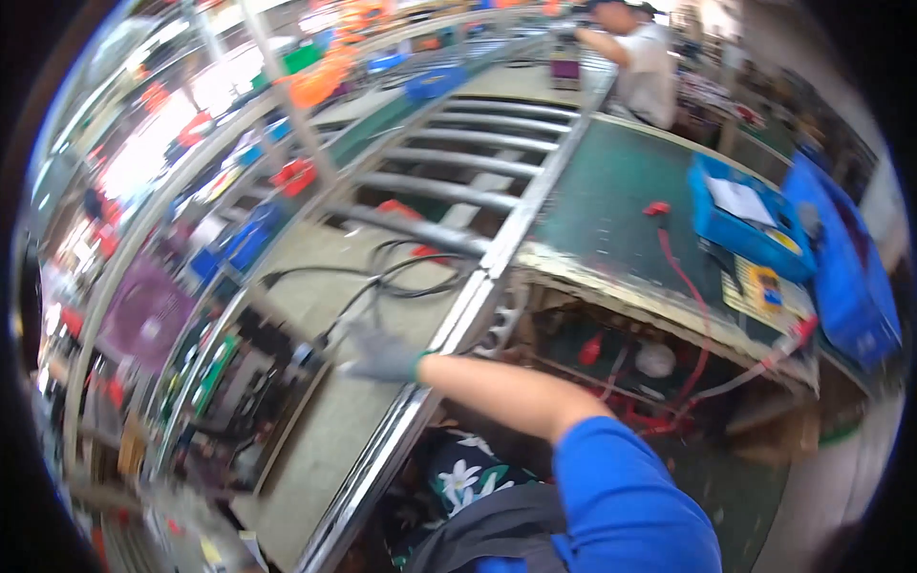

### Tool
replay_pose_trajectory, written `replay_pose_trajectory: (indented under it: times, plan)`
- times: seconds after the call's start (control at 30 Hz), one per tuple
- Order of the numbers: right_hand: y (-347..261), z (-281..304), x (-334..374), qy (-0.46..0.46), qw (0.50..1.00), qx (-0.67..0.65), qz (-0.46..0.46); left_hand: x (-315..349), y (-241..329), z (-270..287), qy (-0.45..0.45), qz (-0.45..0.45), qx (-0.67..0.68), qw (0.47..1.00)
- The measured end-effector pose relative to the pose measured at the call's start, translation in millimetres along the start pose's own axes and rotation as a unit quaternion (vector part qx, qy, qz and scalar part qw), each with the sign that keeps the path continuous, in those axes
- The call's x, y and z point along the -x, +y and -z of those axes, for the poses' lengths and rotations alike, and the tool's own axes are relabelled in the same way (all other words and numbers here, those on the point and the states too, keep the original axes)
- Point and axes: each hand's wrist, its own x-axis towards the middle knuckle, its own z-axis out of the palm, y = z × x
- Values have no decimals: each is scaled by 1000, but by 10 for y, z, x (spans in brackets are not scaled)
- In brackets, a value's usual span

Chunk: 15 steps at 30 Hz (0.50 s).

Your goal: Apply adhesive or sealant to internal components and adjust wiring inside an electronic housing on an assembly line.

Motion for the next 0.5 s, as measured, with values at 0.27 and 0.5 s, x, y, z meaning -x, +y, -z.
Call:
replay_pose_trajectory:
  times: [0.27,0.5]
  plan:
    - [-105,-511,-509,19,994,-55,-92,48,1365,-818,99,-30,-56,993]
    - [-459,-1032,-659,-44,991,112,-52,-627,-611,-377,230,-67,-155,958]
